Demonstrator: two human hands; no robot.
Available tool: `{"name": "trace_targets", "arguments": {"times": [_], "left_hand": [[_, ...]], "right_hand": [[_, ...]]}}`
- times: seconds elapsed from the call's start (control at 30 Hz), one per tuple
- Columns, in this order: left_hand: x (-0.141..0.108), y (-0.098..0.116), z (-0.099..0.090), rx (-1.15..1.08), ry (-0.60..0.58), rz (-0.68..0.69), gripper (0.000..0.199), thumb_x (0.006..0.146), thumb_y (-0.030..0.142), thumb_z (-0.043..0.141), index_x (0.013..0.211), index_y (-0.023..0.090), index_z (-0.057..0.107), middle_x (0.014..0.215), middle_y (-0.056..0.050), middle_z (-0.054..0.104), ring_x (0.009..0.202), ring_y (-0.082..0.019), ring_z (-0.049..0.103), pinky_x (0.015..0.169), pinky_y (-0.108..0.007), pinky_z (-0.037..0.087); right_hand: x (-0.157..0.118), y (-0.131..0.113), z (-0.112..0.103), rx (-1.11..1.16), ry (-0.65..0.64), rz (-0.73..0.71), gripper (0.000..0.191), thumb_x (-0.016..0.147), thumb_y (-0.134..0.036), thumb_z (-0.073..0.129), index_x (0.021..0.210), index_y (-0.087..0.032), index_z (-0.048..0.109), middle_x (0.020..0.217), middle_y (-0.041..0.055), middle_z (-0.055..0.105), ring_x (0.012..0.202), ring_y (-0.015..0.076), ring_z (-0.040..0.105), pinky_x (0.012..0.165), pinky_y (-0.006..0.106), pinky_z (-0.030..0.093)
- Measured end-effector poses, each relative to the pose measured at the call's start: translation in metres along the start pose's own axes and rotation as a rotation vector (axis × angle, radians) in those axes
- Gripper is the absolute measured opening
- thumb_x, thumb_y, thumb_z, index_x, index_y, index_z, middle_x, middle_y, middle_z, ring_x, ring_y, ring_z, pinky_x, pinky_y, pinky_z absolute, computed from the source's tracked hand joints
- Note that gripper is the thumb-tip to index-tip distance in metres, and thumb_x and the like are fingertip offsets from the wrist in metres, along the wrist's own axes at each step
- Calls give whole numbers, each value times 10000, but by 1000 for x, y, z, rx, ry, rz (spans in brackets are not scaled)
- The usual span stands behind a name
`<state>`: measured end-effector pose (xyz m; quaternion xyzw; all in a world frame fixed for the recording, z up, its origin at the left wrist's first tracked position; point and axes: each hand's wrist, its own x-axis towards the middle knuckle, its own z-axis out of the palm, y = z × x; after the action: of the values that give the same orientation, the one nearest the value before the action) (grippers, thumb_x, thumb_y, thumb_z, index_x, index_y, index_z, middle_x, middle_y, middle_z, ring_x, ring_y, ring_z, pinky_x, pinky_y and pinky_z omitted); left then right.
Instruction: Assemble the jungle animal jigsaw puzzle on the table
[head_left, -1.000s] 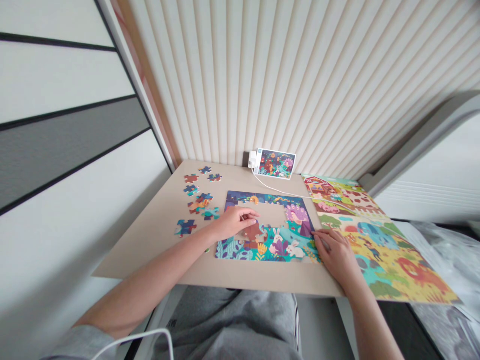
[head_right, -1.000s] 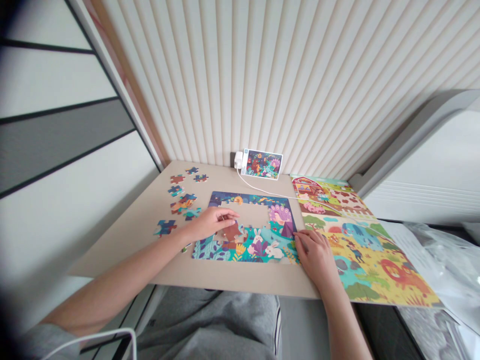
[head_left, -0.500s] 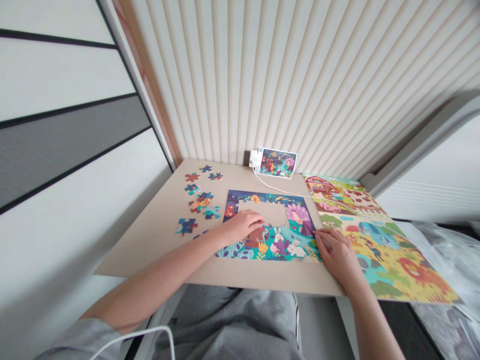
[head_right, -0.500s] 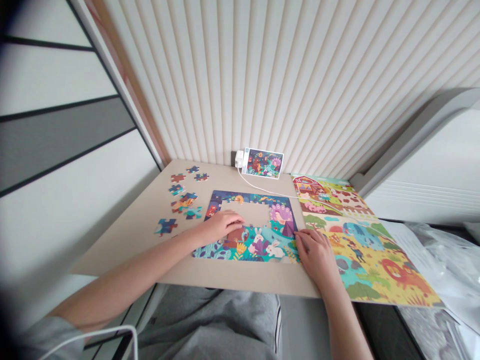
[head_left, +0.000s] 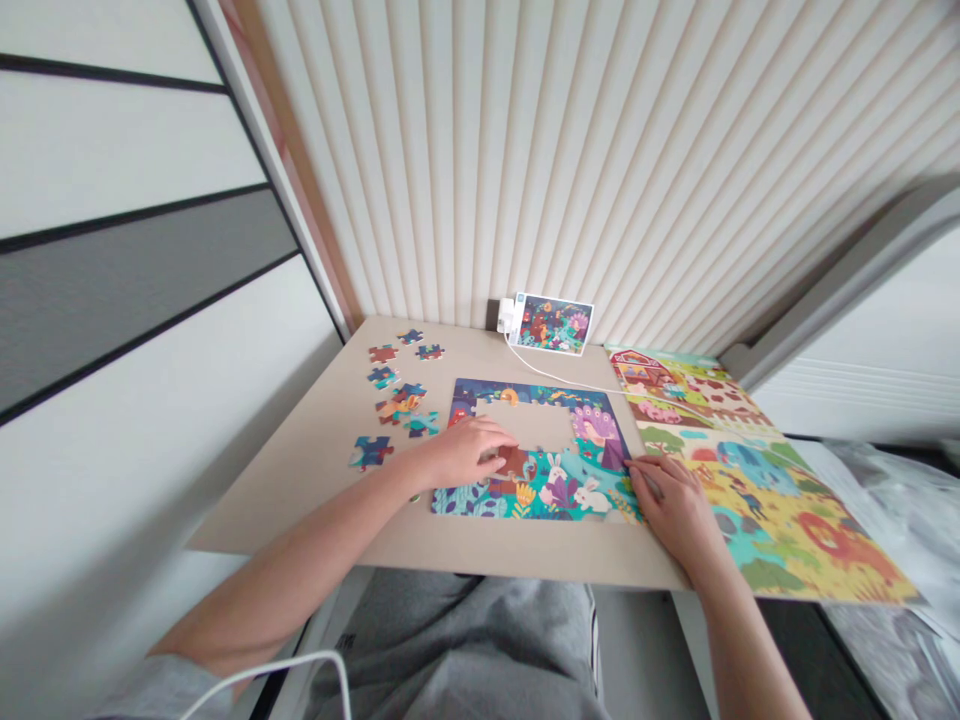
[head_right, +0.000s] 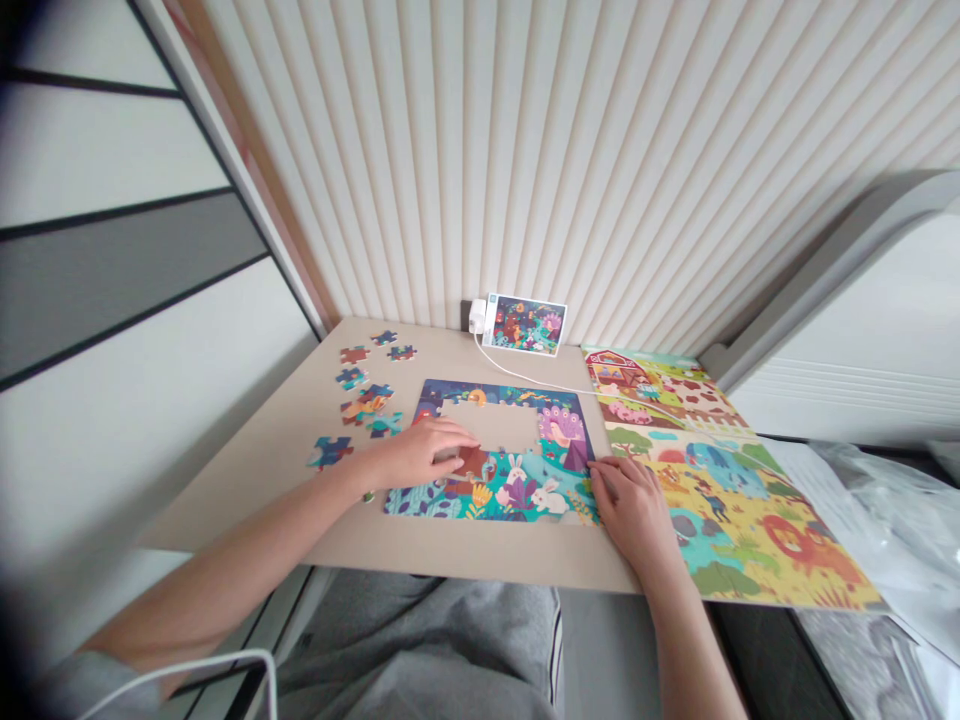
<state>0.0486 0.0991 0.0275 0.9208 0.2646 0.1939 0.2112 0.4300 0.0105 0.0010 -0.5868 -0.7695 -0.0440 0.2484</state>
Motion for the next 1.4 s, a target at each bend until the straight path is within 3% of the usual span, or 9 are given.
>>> {"name": "trace_targets", "arguments": {"times": [0.17, 0.87, 1.2, 1.4], "left_hand": [[-7, 0, -12, 7, -96, -30, 349, 926, 295, 713, 1269, 233, 707, 1303, -95, 678, 1208, -260, 632, 1073, -391, 462], [-7, 6, -7, 9, -64, -49, 336, 937, 354, 700, 1263, 272, 716, 1203, -68, 663, 1143, -242, 625, 1024, -374, 463], [-5, 5, -4, 7, -52, -55, 285, 920, 292, 726, 1204, 269, 743, 1190, -59, 668, 1143, -239, 621, 1024, -381, 448], [-6, 5, -5, 19, -56, -49, 382, 890, 441, 764, 1228, 268, 727, 1183, -72, 666, 1143, -258, 624, 1023, -382, 453]], "right_hand": [[0, -1, -1, -1, -1, 11, 263, 1021, -343, 524, 1096, -230, 750, 1118, 103, 724, 1043, 284, 668, 966, 457, 521], [0, 0, 0, -8, 3, 4, 255, 1020, -336, 528, 1083, -225, 749, 1120, 101, 725, 1037, 281, 670, 964, 460, 522], [0, -1, -1, 2, 6, 2, 241, 1019, -331, 534, 1077, -224, 742, 1116, 102, 723, 1037, 287, 665, 968, 466, 517], [-1, 1, 1, 5, 7, 7, 242, 1018, -341, 536, 1074, -224, 740, 1112, 104, 723, 1034, 285, 664, 966, 463, 519]]}}
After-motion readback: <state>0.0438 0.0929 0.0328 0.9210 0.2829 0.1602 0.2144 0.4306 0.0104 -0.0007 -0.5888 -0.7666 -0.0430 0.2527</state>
